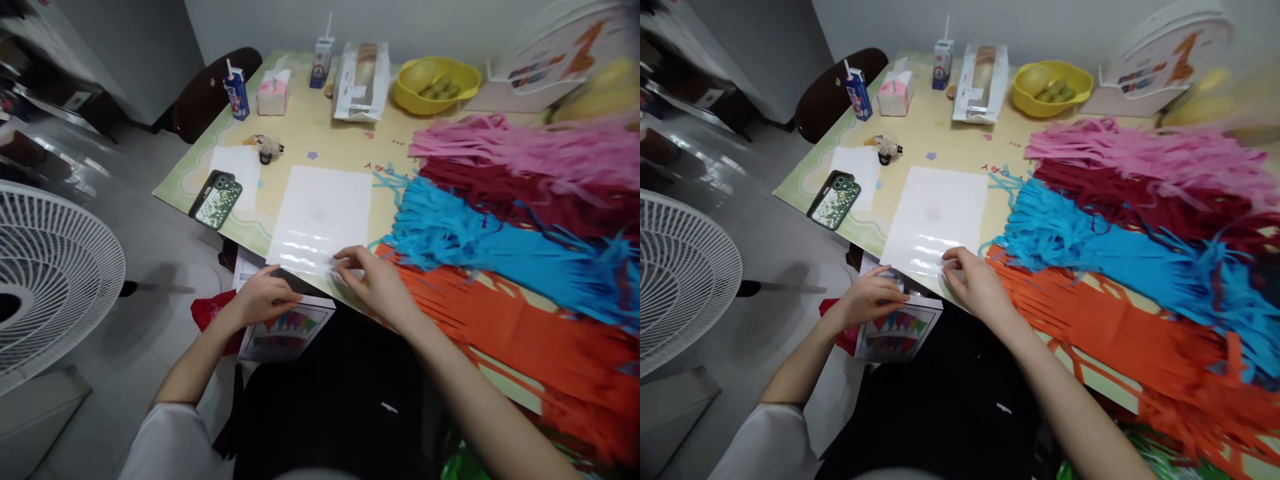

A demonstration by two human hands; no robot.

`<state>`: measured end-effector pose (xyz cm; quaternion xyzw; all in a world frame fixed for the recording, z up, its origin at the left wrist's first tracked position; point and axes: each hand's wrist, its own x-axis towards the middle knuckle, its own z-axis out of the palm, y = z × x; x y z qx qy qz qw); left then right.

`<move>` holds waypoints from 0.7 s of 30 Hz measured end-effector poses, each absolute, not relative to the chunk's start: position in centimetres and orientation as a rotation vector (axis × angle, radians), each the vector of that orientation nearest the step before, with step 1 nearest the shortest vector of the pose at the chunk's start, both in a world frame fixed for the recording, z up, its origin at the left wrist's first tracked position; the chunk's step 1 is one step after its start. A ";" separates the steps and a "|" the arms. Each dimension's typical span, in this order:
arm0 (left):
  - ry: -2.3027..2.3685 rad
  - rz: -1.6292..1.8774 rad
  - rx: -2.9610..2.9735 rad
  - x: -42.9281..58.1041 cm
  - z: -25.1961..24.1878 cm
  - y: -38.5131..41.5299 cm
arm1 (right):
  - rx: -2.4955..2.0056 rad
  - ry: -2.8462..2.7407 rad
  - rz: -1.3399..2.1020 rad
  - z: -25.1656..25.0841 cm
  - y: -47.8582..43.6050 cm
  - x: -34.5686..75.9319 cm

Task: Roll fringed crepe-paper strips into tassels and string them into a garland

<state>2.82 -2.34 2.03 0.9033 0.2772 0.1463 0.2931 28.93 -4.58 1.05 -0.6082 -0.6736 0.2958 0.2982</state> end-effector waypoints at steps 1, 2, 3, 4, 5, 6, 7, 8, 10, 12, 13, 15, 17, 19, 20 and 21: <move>0.728 0.331 2.409 3.0 1.7 -1.6 | -1.626 -1.818 0.749 0.8 -3.7 28.3; 0.718 0.281 2.402 3.2 1.4 -1.0 | -1.627 -1.845 0.718 0.4 -2.9 27.7; 0.707 0.246 2.389 3.3 1.1 -0.5 | -1.623 -1.871 0.688 0.1 -2.2 27.0; 0.698 0.225 2.374 3.5 0.8 -0.2 | -1.613 -1.898 0.657 -0.3 -1.7 26.4; 0.693 0.217 2.358 3.6 0.5 0.1 | -1.599 -1.927 0.627 -0.8 -1.3 25.9; 0.691 0.217 2.343 3.7 0.3 0.3 | -1.577 -1.956 0.600 -1.1 -1.0 25.5; 0.691 0.222 2.328 3.7 0.0 0.4 | -1.550 -1.987 0.577 -1.5 -0.8 25.1; 0.690 0.226 2.313 3.7 -0.1 0.4 | -1.520 -2.014 0.553 -1.8 -0.6 24.8; 0.687 0.236 2.282 3.6 -0.4 0.4 | -1.470 -2.049 0.496 -2.2 -0.4 24.4; 0.685 0.243 2.260 3.5 -0.6 0.4 | -1.456 -2.065 0.441 -2.5 -0.3 24.0; 0.686 0.245 2.253 3.5 -0.7 0.4 | -1.461 -2.070 0.418 -2.6 -0.3 23.8; 0.689 0.244 2.244 3.5 -0.7 0.4 | -1.475 -2.074 0.390 -2.6 -0.1 23.6; 0.689 0.239 2.238 3.5 -0.8 0.4 | -1.483 -2.064 0.397 -2.5 0.0 23.4; 0.691 0.243 2.233 3.6 -0.7 0.4 | -1.497 -2.047 0.434 -2.3 0.2 23.4; 0.693 0.248 2.231 3.6 -0.8 0.4 | -1.510 -2.041 0.456 -2.2 0.2 23.4; 0.695 0.253 2.228 3.6 -0.8 0.4 | -1.525 -2.037 0.474 -2.1 0.3 23.4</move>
